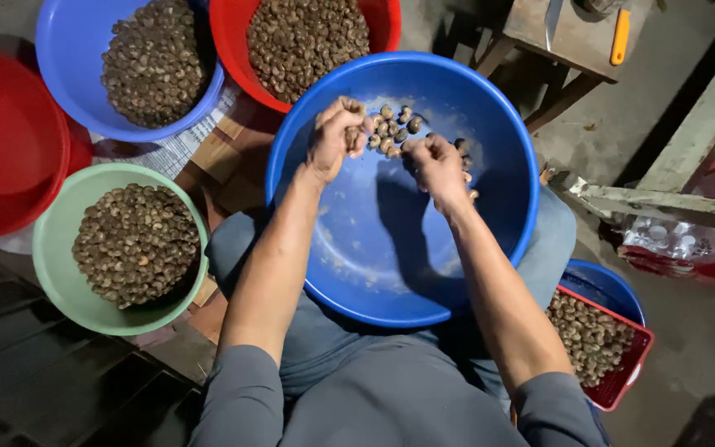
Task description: The person sits with a blue basin on their lap and uses both hands to pick up snails, inspect them, and transfer them into a red rectangular basket placed on the floor to the right. Several other basins containing snails are visible nearby.
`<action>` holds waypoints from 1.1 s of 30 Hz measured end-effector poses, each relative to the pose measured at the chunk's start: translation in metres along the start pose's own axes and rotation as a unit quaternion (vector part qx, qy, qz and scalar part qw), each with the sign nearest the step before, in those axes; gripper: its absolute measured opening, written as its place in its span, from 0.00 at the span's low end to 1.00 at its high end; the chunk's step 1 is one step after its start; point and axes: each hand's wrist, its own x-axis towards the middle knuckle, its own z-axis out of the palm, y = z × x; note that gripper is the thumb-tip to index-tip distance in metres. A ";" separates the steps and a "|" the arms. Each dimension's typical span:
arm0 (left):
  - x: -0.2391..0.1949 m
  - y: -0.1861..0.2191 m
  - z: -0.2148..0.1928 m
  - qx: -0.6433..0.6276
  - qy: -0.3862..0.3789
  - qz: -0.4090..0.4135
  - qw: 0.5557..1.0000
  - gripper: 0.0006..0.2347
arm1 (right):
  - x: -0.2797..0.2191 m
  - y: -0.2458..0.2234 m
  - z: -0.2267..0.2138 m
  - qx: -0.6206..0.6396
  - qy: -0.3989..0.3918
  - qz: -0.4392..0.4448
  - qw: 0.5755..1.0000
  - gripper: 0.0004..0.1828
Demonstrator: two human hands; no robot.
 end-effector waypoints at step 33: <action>-0.004 0.004 0.006 -0.016 -0.069 -0.028 0.997 0.07 | 0.020 0.002 0.017 -0.400 -0.060 -0.120 0.907 0.26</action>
